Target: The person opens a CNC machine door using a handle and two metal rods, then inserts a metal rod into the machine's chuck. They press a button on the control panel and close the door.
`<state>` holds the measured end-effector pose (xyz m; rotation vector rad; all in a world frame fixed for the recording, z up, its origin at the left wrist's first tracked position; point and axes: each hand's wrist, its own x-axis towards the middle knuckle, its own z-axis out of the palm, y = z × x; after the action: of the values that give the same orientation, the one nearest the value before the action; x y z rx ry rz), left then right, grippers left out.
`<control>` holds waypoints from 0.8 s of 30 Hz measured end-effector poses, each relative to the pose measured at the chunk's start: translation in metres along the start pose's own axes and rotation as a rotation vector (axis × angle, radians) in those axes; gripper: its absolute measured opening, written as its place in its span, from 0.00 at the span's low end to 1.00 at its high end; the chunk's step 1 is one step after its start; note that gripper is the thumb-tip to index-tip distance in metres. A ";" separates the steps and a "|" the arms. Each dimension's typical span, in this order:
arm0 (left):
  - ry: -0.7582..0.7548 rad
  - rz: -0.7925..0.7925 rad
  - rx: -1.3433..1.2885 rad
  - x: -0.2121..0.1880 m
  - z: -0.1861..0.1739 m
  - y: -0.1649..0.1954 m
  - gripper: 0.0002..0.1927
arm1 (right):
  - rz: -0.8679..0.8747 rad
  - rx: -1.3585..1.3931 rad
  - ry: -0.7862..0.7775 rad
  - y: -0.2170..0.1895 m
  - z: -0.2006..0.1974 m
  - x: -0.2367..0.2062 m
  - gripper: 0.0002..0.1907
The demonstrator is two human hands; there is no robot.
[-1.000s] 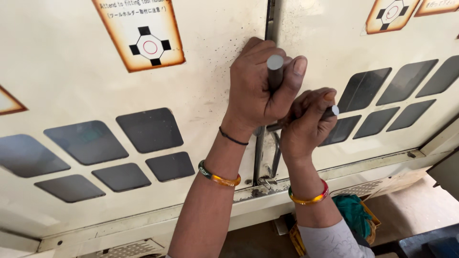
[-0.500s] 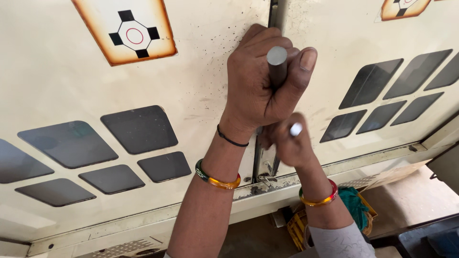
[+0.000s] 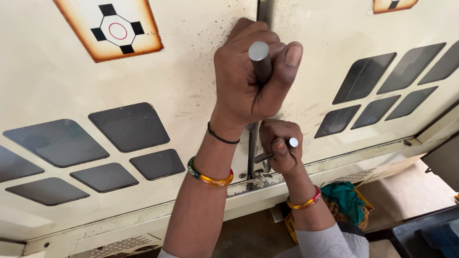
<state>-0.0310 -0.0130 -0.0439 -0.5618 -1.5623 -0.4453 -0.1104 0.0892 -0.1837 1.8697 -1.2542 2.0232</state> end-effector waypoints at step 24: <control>0.003 -0.003 0.020 -0.001 0.001 0.001 0.22 | -0.056 -0.051 0.056 0.003 0.006 -0.004 0.36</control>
<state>-0.0308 -0.0117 -0.0446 -0.5435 -1.5628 -0.4325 -0.1069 0.0856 -0.1892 1.7926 -1.2138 1.9815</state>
